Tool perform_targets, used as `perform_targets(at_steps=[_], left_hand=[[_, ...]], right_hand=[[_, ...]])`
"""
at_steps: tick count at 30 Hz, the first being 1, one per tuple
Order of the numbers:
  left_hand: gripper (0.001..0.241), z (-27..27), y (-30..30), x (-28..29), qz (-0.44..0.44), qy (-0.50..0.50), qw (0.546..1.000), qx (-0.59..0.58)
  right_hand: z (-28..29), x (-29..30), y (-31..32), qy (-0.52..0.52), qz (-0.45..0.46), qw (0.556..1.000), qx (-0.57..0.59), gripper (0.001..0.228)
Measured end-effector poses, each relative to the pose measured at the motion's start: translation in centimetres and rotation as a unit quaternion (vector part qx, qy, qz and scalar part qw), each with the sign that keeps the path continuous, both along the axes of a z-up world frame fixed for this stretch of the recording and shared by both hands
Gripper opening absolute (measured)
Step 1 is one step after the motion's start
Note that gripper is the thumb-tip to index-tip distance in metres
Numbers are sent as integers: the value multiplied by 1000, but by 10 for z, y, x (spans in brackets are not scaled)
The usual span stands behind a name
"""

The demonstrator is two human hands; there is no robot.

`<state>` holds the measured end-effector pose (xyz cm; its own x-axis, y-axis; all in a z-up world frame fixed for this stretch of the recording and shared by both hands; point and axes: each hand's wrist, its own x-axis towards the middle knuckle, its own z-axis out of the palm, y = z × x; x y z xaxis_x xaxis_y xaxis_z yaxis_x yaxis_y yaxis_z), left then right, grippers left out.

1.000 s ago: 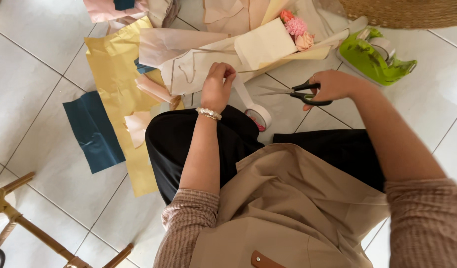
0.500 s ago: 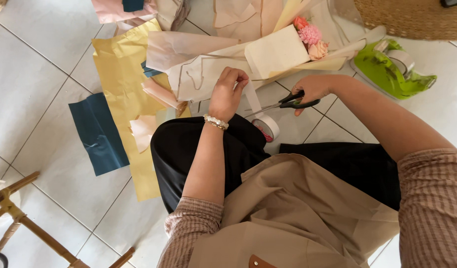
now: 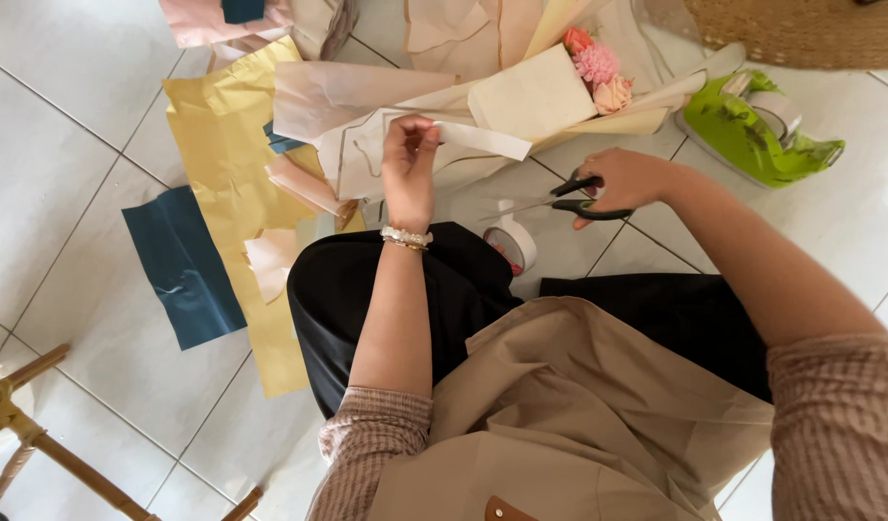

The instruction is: The person wraps a bouquet of pink and orange flowers in white and tan paper. They cut a strip of white tape with shears, apply it to the paper, and press the edges down by hand to secure the arrangement.

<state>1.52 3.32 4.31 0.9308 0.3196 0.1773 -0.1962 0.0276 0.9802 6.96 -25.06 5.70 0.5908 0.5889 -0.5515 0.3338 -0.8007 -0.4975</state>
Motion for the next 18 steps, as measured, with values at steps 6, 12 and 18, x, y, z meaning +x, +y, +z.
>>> perform_targets(at_steps=[6,12,18], left_hand=[[5,2,-2,-4,27,17,995,-90],[2,4,-8,-8,29,-16,981,-189],[2,15,-7,-21,58,-39,964,-255]], right_hand=[[-33,-52,-33,-12,-95,988,125,57],[-27,-65,-22,-287,-45,956,37,59],[-61,-60,-20,-560,8,822,103,64]])
